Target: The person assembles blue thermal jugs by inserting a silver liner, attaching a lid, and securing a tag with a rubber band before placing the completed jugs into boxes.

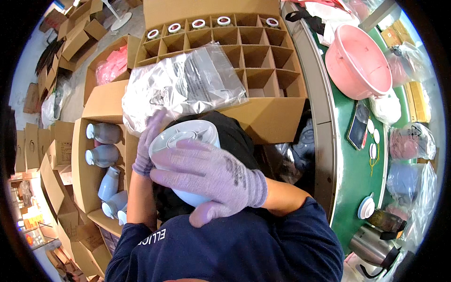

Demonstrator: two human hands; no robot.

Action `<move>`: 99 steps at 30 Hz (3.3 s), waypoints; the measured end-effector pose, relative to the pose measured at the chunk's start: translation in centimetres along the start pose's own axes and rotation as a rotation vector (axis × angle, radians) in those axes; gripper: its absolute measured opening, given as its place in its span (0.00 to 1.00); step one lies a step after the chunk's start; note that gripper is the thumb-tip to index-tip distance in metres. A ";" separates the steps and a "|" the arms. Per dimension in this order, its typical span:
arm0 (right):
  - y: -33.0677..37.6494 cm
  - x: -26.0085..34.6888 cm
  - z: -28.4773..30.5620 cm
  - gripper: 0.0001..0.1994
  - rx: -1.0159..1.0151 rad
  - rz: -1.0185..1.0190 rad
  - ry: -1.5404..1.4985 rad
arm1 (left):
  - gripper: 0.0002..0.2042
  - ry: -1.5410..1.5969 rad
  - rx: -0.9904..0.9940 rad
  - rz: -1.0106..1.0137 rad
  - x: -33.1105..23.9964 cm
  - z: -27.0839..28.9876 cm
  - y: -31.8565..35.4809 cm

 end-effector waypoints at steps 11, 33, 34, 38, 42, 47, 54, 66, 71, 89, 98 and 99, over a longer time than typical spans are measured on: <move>4.0 -7.3 -0.4 0.35 -0.208 -0.434 -0.261 | 0.20 0.396 0.260 -0.133 -9.4 4.4 -2.1; 4.6 -6.7 -1.0 0.46 -0.101 -0.448 -0.230 | 0.26 0.331 0.342 0.061 -7.4 3.1 -1.8; 0.8 -3.0 0.0 0.45 0.064 -0.239 -0.055 | 0.25 0.372 0.424 0.159 -4.6 1.5 -2.1; 0.6 -5.1 1.5 0.43 -0.011 -0.134 0.088 | 0.26 0.280 0.262 0.189 -1.8 1.6 -3.4; 2.5 -6.9 0.2 0.46 -0.021 -0.321 -0.054 | 0.26 0.377 0.412 0.116 -6.3 2.3 -2.6; 0.8 -6.0 1.3 0.42 -0.086 -0.173 -0.032 | 0.26 0.307 0.254 0.236 -3.6 2.0 -4.2; 1.4 -5.9 -0.3 0.41 0.045 -0.539 -0.218 | 0.25 0.676 0.597 0.055 -6.4 1.7 -2.9; 3.6 -13.1 -3.3 0.40 -0.224 -0.529 -1.074 | 0.38 0.216 0.225 0.053 -11.9 5.1 -4.5; 2.6 -9.3 -0.6 0.33 0.014 -0.381 -0.323 | 0.34 0.498 0.479 0.076 -7.4 3.1 -4.0; 3.2 -13.2 -4.6 0.40 -0.194 -0.640 -1.251 | 0.41 0.217 0.321 -0.048 -9.0 4.5 -3.5; 2.8 -9.6 -2.0 0.20 0.211 -0.189 -0.159 | 0.42 0.577 0.578 0.105 -6.6 2.8 -4.7; 2.5 -9.4 -1.7 0.17 0.260 -0.097 -0.105 | 0.42 0.636 0.561 0.072 -6.8 3.0 -5.1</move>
Point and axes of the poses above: each hand's wrist, its own y-axis away from the middle knuckle, its own z-axis out of the back of the hand, x = y × z, the point moved 5 cm from there along -y, towards the middle knuckle, and after that the axes turned 11 degrees about z, right-handed, at the moved point
